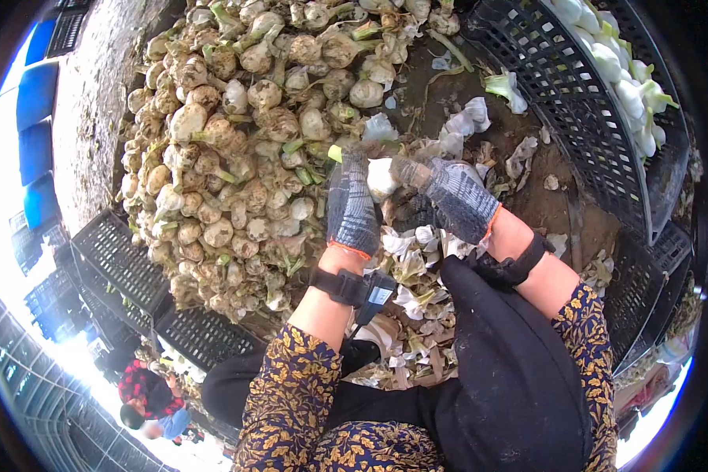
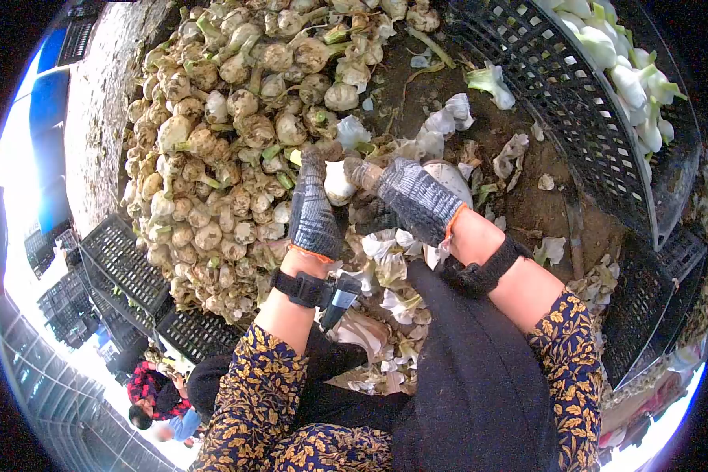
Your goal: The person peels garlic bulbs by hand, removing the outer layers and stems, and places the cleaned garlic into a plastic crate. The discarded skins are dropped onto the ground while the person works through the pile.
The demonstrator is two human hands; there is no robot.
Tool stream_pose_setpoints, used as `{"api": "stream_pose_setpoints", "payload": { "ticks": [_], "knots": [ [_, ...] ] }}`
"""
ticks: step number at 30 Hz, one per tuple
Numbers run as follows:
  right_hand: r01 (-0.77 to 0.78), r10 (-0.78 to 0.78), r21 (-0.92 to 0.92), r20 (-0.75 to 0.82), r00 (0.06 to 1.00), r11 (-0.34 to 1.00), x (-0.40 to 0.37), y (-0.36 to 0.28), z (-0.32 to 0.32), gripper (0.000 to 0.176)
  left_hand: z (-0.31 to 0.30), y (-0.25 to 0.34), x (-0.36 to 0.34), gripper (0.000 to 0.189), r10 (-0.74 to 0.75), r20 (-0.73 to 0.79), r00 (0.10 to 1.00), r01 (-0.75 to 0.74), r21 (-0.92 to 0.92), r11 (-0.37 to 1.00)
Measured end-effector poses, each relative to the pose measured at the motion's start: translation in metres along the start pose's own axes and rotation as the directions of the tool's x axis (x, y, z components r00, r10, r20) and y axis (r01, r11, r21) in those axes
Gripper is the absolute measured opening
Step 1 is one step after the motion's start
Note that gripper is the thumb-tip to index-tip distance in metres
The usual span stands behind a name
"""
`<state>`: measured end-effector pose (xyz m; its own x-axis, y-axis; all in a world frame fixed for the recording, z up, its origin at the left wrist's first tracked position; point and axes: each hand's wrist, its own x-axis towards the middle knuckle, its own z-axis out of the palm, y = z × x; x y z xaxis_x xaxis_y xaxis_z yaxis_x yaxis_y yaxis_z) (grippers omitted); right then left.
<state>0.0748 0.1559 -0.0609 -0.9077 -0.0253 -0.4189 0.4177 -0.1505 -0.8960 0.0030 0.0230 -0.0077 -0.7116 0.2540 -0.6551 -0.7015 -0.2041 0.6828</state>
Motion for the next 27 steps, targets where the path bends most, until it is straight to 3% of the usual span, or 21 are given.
{"api": "stream_pose_setpoints", "payload": {
  "ticks": [2,3,5,8,9,10,11,12,14,15,16,18,19,20,22,23,25,26,27],
  "knots": [
    [0.164,-0.154,-0.161,0.069,0.986,0.973,0.008,0.045,-0.006,0.032,-0.003,-0.003,0.002,0.041,-0.044,-0.002,0.999,0.044,-0.050,0.998],
    [0.164,-0.154,-0.161,0.069,0.986,0.973,0.005,0.035,-0.006,0.032,-0.005,-0.006,0.004,0.040,-0.089,-0.002,0.996,0.088,-0.100,0.991],
    [0.260,-0.217,-0.469,0.144,0.965,0.844,-0.005,-0.010,-0.004,0.033,-0.012,-0.011,0.007,0.038,-0.121,0.001,0.993,0.120,-0.104,0.987],
    [0.252,-0.189,-0.594,0.167,0.968,0.764,-0.009,-0.035,-0.006,0.027,-0.009,-0.007,0.005,0.035,-0.155,-0.011,0.988,0.152,-0.149,0.977],
    [0.253,-0.190,-0.594,0.168,0.967,0.764,-0.009,-0.040,-0.003,0.027,-0.007,-0.005,0.004,0.034,-0.160,-0.026,0.987,0.152,-0.190,0.970],
    [0.015,-0.002,-0.216,0.057,0.998,0.976,-0.008,-0.044,0.000,0.026,-0.006,-0.005,0.004,0.034,-0.160,-0.026,0.987,0.152,-0.190,0.970],
    [-0.217,0.215,0.220,0.035,0.976,0.951,-0.007,-0.046,0.003,0.027,-0.006,-0.005,0.005,0.034,-0.115,-0.030,0.993,0.107,-0.202,0.974],
    [-0.217,0.215,0.220,0.035,0.976,0.951,-0.007,-0.047,0.003,0.027,-0.005,-0.005,0.005,0.033,-0.071,-0.035,0.997,0.062,-0.214,0.975],
    [-0.105,0.107,0.052,-0.040,0.993,0.993,-0.008,-0.048,0.004,0.032,-0.003,-0.007,0.006,0.034,-0.037,-0.077,0.996,0.023,-0.169,0.985],
    [-0.354,0.349,0.157,0.060,0.935,0.922,-0.011,-0.087,0.006,0.033,-0.002,-0.008,0.006,0.035,0.000,-0.119,0.993,-0.014,-0.123,0.992],
    [-0.355,0.350,0.158,0.059,0.935,0.922,-0.011,-0.085,0.006,0.033,-0.002,-0.008,0.005,0.035,-0.001,-0.118,0.993,-0.013,-0.122,0.992],
    [-0.167,0.165,-0.085,-0.039,0.986,0.982,-0.009,-0.069,0.005,0.031,-0.002,-0.006,0.005,0.033,0.032,-0.135,0.990,-0.031,0.013,0.999],
    [0.073,-0.099,-0.509,-0.024,0.995,0.857,-0.008,-0.056,0.000,0.027,-0.003,-0.006,0.006,0.033,0.033,-0.135,0.990,-0.032,0.013,0.999],
    [0.074,-0.099,-0.509,-0.023,0.995,0.858,-0.008,-0.047,-0.002,0.027,-0.004,-0.007,0.006,0.034,-0.015,-0.135,0.991,0.005,-0.076,0.997],
    [-0.199,0.090,-0.296,-0.346,0.934,0.934,-0.007,-0.049,0.000,0.025,-0.004,-0.006,0.008,0.034,-0.062,-0.131,0.989,0.040,-0.166,0.985],
    [-0.148,0.075,-0.187,-0.350,0.934,0.971,-0.007,-0.044,-0.003,0.024,-0.005,-0.005,0.009,0.035,-0.110,-0.134,0.985,0.072,-0.262,0.962],
    [-0.131,0.046,-0.212,-0.364,0.930,0.968,-0.007,-0.035,-0.007,0.024,-0.007,-0.002,0.010,0.036,-0.206,-0.125,0.971,0.130,-0.445,0.886],
    [-0.115,0.017,-0.236,-0.380,0.925,0.965,-0.007,-0.030,-0.010,0.023,-0.008,0.000,0.010,0.036,-0.205,-0.124,0.971,0.130,-0.444,0.886],
    [-0.160,0.148,-0.005,-0.356,0.923,0.987,-0.004,-0.026,-0.013,0.024,-0.009,0.001,0.010,0.038,-0.238,-0.091,0.967,0.166,-0.481,0.861]
  ]
}}
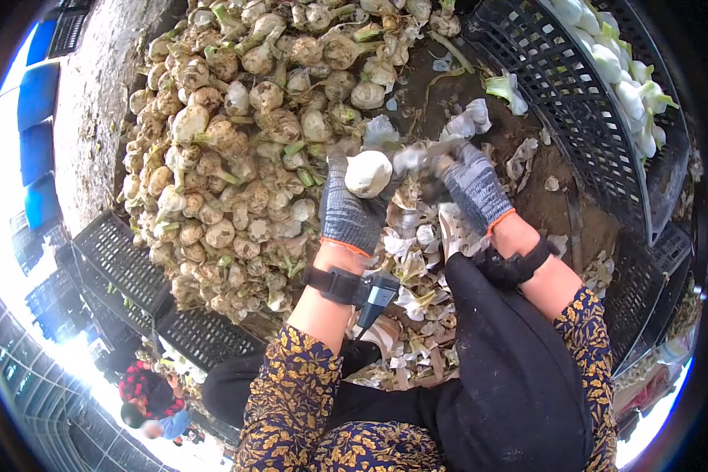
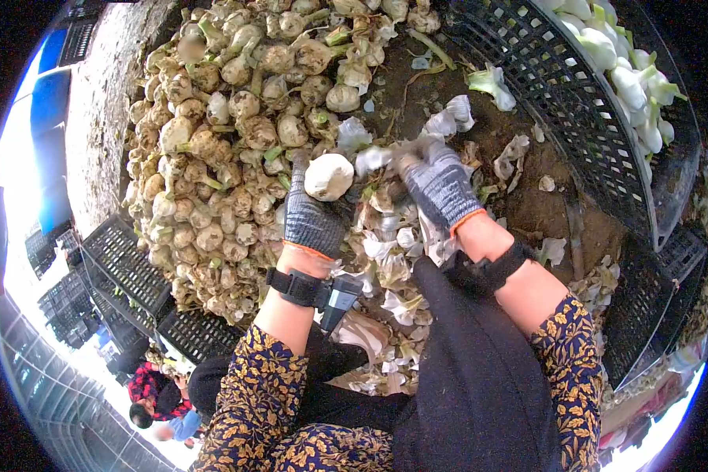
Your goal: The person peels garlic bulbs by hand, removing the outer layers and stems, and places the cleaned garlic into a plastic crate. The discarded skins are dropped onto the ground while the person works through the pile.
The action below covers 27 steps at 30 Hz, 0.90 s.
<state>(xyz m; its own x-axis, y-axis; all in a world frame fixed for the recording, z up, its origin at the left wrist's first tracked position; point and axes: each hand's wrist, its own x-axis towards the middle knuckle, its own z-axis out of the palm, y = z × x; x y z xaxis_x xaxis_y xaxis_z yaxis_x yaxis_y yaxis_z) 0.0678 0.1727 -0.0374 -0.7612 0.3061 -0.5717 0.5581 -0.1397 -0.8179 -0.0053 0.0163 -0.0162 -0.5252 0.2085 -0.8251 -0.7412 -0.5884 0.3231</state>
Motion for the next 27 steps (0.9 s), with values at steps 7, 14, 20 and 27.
{"api": "stream_pose_setpoints", "payload": {
  "ticks": [7,14,20,27],
  "knots": [
    [0.440,-0.452,-0.556,0.125,0.883,0.706,-0.011,-0.019,0.002,0.025,0.000,0.000,-0.001,0.042,-0.085,0.017,0.996,0.086,-0.131,0.988],
    [-0.014,0.028,-0.052,0.284,0.958,0.999,-0.019,-0.061,0.015,0.038,0.017,-0.003,-0.007,0.038,-0.039,-0.114,0.993,0.049,0.089,0.995],
    [-0.110,0.154,-0.164,0.290,0.945,0.980,-0.020,-0.065,0.020,0.044,0.013,-0.020,0.002,0.039,0.121,-0.146,0.982,-0.079,0.270,0.960],
    [0.071,-0.043,-0.087,0.293,0.955,0.994,-0.019,-0.051,0.014,0.038,0.011,-0.021,0.003,0.037,0.106,-0.155,0.982,-0.060,0.279,0.958]
  ]
}}
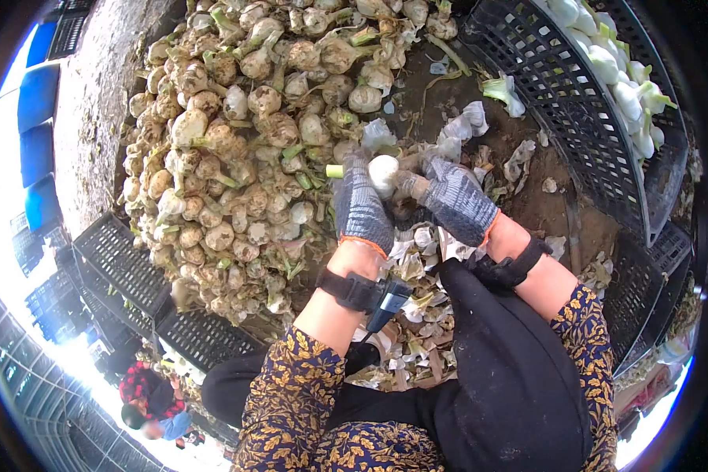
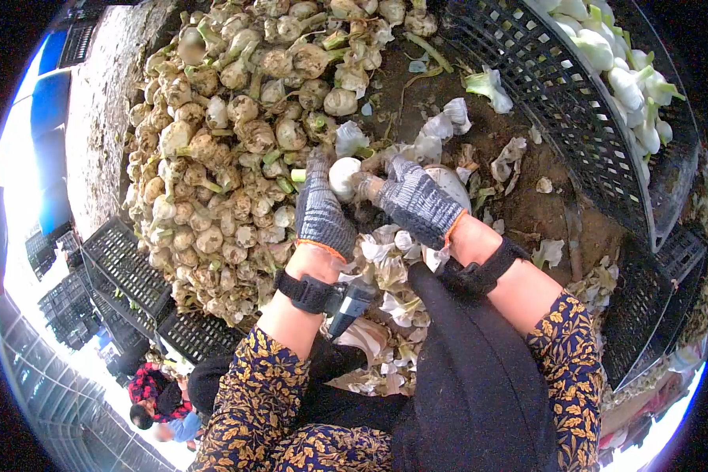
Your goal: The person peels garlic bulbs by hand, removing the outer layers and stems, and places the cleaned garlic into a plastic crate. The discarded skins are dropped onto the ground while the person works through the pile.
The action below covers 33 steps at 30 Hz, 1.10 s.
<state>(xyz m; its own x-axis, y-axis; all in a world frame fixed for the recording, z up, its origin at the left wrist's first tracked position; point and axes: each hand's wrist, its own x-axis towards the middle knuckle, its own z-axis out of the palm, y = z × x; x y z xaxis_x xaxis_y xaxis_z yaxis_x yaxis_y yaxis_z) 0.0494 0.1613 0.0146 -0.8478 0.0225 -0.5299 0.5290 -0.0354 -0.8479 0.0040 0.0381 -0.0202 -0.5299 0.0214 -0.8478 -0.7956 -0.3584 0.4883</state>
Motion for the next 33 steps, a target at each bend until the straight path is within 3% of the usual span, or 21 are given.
{"api": "stream_pose_setpoints", "payload": {
  "ticks": [3,5,6,8,12,15,18,19,20,22,23,24,25,26,27,28,29,30,31,32,33],
  "knots": [
    [0.102,-0.105,-0.105,-0.018,0.994,0.989,0.007,0.023,-0.002,0.032,-0.002,-0.001,0.001,0.034,0.050,0.002,0.999,-0.050,0.008,0.999],
    [0.348,-0.372,-0.352,-0.001,0.928,0.869,0.010,0.040,-0.005,0.029,0.003,0.004,-0.007,0.044,0.000,-0.005,1.000,0.000,0.040,0.999],
    [0.347,-0.371,-0.353,-0.002,0.928,0.869,0.009,0.034,-0.005,0.029,0.000,0.000,-0.002,0.044,-0.001,-0.004,1.000,0.001,0.041,0.999],
    [0.029,-0.035,-0.191,-0.028,0.999,0.981,0.006,0.015,-0.003,0.029,-0.009,-0.008,0.012,0.043,-0.042,0.057,0.998,0.043,-0.028,0.999],
    [0.129,-0.140,-0.269,-0.022,0.990,0.955,0.003,0.018,-0.003,0.029,-0.002,-0.005,0.007,0.030,-0.094,-0.009,0.995,0.093,-0.095,0.991],
    [0.144,-0.235,-0.415,-0.177,0.956,0.898,0.011,0.054,-0.007,0.028,0.013,0.007,-0.013,0.031,-0.047,-0.012,0.999,0.046,-0.072,0.996],
    [-0.059,-0.147,-0.576,-0.305,0.941,0.816,0.003,0.056,-0.015,0.033,0.010,0.017,0.000,0.035,-0.148,0.070,0.986,0.156,-0.122,0.980],
    [-0.043,-0.128,-0.489,-0.311,0.942,0.871,0.005,0.066,-0.017,0.033,0.017,0.024,0.002,0.036,-0.167,-0.004,0.986,0.166,-0.113,0.980],
    [-0.024,-0.106,-0.393,-0.306,0.946,0.919,0.008,0.074,-0.018,0.033,0.023,0.028,0.000,0.035,-0.142,0.086,0.986,0.152,-0.118,0.981],
    [-0.035,-0.100,-0.390,-0.319,0.942,0.920,0.005,0.060,-0.018,0.033,0.063,0.043,-0.023,0.033,-0.029,0.173,0.985,0.030,-0.001,1.000],
    [-0.084,-0.007,-0.300,-0.290,0.957,0.950,0.008,0.064,-0.017,0.033,0.090,0.051,-0.045,0.034,0.016,0.269,0.963,-0.003,-0.050,0.999],
    [-0.141,0.085,-0.211,-0.251,0.964,0.967,0.012,0.077,-0.018,0.034,0.110,0.058,-0.060,0.034,0.054,0.518,0.854,-0.044,-0.031,0.999],
    [0.074,-0.195,-0.439,-0.238,0.952,0.895,0.023,0.118,-0.020,0.036,0.100,0.044,-0.051,0.032,-0.019,0.631,0.776,0.170,-0.180,0.969],
    [0.165,-0.119,-0.968,0.144,0.982,0.187,0.040,0.173,-0.021,0.037,0.087,0.032,-0.043,0.032,-0.053,0.741,0.669,0.390,-0.289,0.874],
    [0.209,-0.307,-0.575,-0.077,0.949,0.791,0.038,0.160,-0.016,0.037,0.082,0.031,-0.047,0.032,-0.048,0.736,0.675,0.383,-0.294,0.876],
    [0.334,-0.271,0.124,-0.359,0.893,0.935,0.035,0.141,-0.009,0.037,0.077,0.029,-0.051,0.031,0.040,0.685,0.728,0.135,-0.201,0.970],
    [0.283,-0.238,0.162,-0.249,0.939,0.945,0.040,0.161,-0.026,0.037,0.073,0.027,-0.055,0.030,0.140,0.643,0.753,-0.117,-0.078,0.990],
    [0.284,-0.238,0.166,-0.249,0.939,0.944,0.037,0.122,-0.028,0.037,0.069,0.025,-0.058,0.030,0.243,0.617,0.748,-0.353,0.061,0.933],
    [0.240,-0.263,-0.136,-0.195,0.945,0.961,0.025,0.050,-0.032,0.038,0.064,0.023,-0.062,0.030,0.341,0.605,0.720,-0.555,0.206,0.806],
    [0.191,-0.271,-0.429,-0.134,0.953,0.883,0.025,0.010,-0.036,0.038,0.060,0.021,-0.065,0.029,0.430,0.607,0.668,-0.708,0.341,0.618],
    [0.272,-0.460,-0.630,-0.153,0.875,0.728,0.054,0.044,-0.041,0.041,0.042,0.011,-0.052,0.029,0.235,0.448,0.862,-0.407,0.340,0.848]
  ]
}}
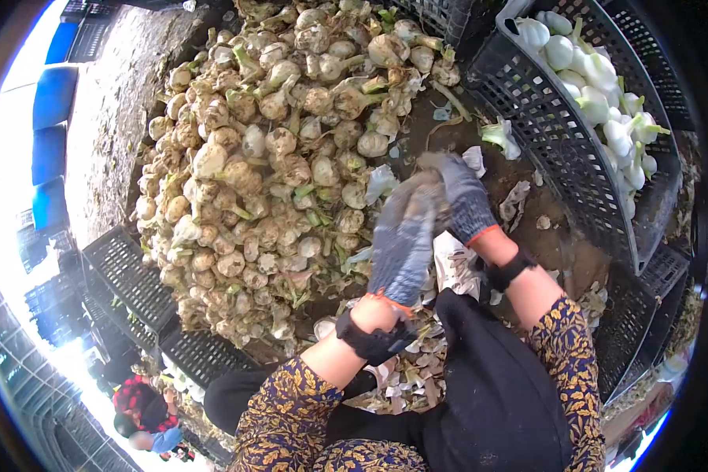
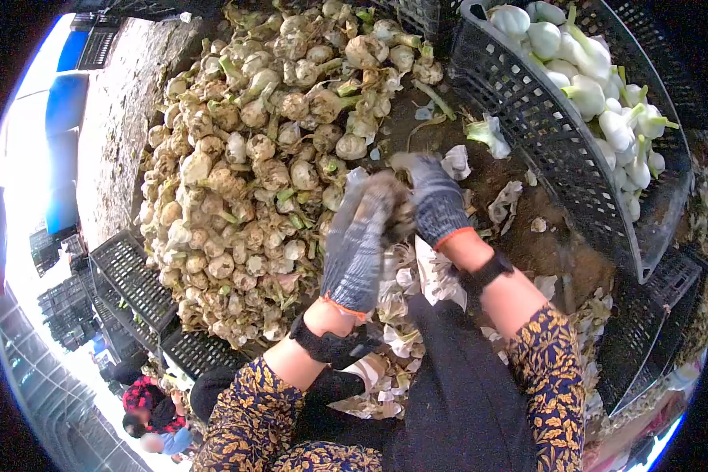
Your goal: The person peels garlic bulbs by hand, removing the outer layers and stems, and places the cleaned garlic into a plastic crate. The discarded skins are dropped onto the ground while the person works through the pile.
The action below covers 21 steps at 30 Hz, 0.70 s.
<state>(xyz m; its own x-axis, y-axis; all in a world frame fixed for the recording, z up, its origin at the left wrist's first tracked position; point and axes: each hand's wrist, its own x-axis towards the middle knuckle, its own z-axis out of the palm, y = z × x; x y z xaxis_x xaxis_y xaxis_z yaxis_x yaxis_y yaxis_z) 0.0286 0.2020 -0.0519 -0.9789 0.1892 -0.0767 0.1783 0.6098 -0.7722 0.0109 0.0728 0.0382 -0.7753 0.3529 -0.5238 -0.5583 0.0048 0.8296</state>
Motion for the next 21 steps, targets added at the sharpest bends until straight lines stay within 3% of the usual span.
{"api": "stream_pose_setpoints", "payload": {
  "ticks": [1,3,5,8,9,11,13,15,16,17,19,20,21],
  "knots": [
    [0.042,-0.046,-0.075,-0.058,0.997,0.996,0.007,-0.015,0.005,0.044,-0.010,-0.006,-0.005,0.029,-0.004,-0.007,1.000,0.004,0.002,1.000],
    [0.108,-0.108,-0.148,0.008,0.994,0.983,0.021,-0.042,0.004,0.042,-0.033,-0.015,-0.017,0.029,-0.056,-0.149,0.987,0.077,0.139,0.987],
    [0.135,-0.126,-0.145,0.074,0.989,0.980,0.032,-0.053,0.022,0.041,-0.048,-0.025,-0.024,0.030,-0.025,-0.176,0.984,0.061,0.205,0.977],
    [0.122,-0.086,-0.295,0.130,0.988,0.948,0.053,-0.066,0.043,0.038,-0.065,-0.029,-0.030,0.032,-0.168,-0.240,0.956,0.232,0.271,0.934],
    [0.123,-0.088,-0.292,0.131,0.987,0.949,0.061,-0.058,0.051,0.038,-0.072,-0.040,-0.027,0.032,-0.167,-0.243,0.955,0.233,0.272,0.934],
    [0.207,-0.083,-0.358,0.332,0.940,0.910,0.069,-0.047,0.061,0.042,-0.084,-0.056,-0.025,0.031,-0.031,-0.204,0.979,0.097,0.323,0.942],
    [0.188,-0.071,-0.350,0.321,0.944,0.918,0.068,-0.055,0.053,0.036,-0.081,-0.028,-0.024,0.030,-0.079,-0.229,0.970,0.157,0.345,0.925],
    [0.188,-0.181,-0.086,0.087,0.980,0.978,0.059,-0.052,0.046,0.032,-0.085,-0.027,-0.014,0.033,-0.002,-0.270,0.963,0.023,0.077,0.997],
    [0.192,-0.192,-0.008,0.050,0.980,0.981,0.055,-0.059,0.037,0.029,-0.089,-0.025,-0.008,0.033,-0.006,-0.273,0.962,0.026,0.070,0.997],
    [0.195,-0.194,-0.009,0.058,0.979,0.981,0.053,-0.064,0.027,0.029,-0.094,-0.022,-0.002,0.036,-0.020,-0.261,0.965,0.021,0.003,1.000],
    [0.104,-0.176,0.299,0.226,0.958,0.949,0.045,-0.069,0.012,0.030,-0.098,-0.014,0.008,0.041,-0.049,-0.230,0.972,0.021,-0.123,0.992],
    [-0.017,-0.126,0.411,0.318,0.940,0.911,0.038,-0.068,0.014,0.031,-0.095,-0.010,0.010,0.044,-0.086,-0.231,0.969,0.034,-0.220,0.975],
    [-0.020,-0.124,0.412,0.321,0.939,0.911,0.032,-0.073,0.012,0.031,-0.091,-0.004,0.010,0.044,-0.090,-0.233,0.968,0.037,-0.221,0.974]
  ]
}}
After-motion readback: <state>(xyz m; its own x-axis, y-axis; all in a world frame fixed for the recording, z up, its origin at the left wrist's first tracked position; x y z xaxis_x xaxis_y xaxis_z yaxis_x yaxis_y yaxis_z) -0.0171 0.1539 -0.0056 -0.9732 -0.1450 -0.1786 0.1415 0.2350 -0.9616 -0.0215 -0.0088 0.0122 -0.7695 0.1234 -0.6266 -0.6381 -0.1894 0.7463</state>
